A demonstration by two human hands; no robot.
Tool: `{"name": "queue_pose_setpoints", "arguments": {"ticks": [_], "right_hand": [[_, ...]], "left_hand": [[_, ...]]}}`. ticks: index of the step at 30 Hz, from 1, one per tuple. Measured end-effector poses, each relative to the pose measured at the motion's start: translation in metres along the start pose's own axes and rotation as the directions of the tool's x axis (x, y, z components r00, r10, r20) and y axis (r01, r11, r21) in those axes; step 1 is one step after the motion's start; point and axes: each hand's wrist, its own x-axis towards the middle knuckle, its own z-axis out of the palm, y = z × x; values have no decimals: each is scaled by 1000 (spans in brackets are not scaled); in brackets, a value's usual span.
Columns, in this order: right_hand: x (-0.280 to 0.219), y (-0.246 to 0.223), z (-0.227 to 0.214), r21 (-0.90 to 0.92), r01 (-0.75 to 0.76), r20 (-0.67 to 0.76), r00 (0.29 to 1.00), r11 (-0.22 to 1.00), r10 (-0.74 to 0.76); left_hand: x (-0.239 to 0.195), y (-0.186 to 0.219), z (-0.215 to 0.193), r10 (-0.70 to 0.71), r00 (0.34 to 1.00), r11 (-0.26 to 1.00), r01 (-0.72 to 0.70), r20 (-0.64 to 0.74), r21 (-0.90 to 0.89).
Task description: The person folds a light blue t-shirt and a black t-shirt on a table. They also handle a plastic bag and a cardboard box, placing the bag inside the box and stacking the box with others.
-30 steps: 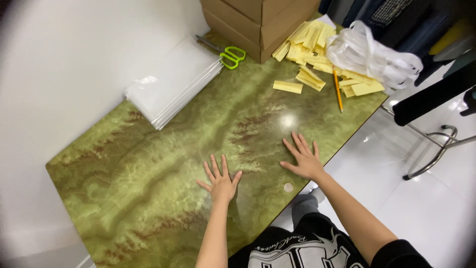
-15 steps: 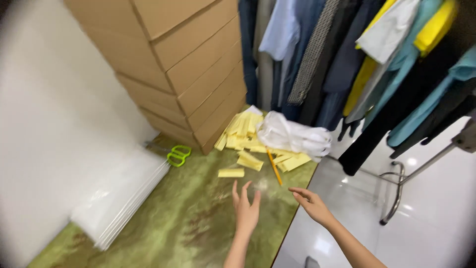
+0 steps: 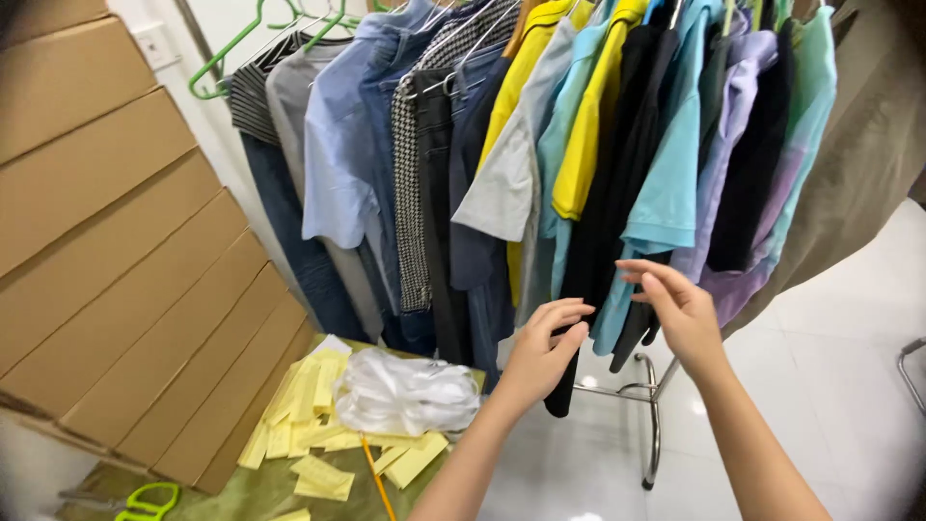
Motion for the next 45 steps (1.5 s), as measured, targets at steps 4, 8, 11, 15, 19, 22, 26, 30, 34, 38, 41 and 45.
{"name": "queue_pose_setpoints", "arguments": {"ticks": [4,8,11,15,19,22,26,30,34,38,41,45], "right_hand": [[49,0,-40,85,167,-132,979,982,-155],[98,-16,-66,-14,265,-188,947,964,-262],[141,-21,-80,-67,318,-231,917,946,-325],[196,-44,-94,-155,300,-238,913,941,-330],[277,-56,-107,-225,316,-228,902,922,-366],[336,-52,-113,-219,215,-228,937,952,-264],[400,-31,-122,-338,144,-226,947,930,-228],[425,-27,-114,-557,59,-178,966,829,-189],[442,-16,-115,-697,98,-73,976,710,-207],[467,25,-131,-818,168,-42,936,551,-349],[470,33,-132,-843,208,-2,921,496,-390],[462,23,-126,-784,157,-37,954,600,-298]], "left_hand": [[82,17,37,144,984,989,-138,105,-61],[153,46,62,327,938,945,-322,111,-61],[211,59,71,455,884,890,-453,112,-39],[298,53,85,464,880,886,-461,107,-44],[377,55,87,421,899,907,-413,119,-81],[440,44,92,374,927,921,-370,12,-124],[490,41,88,494,866,867,-497,84,30],[493,60,71,326,926,945,-318,191,-76],[474,80,50,141,950,986,-111,279,-122],[450,91,39,-36,945,999,22,324,46],[431,93,28,-88,934,995,69,347,67],[415,81,23,6,963,994,24,271,-106]]}}
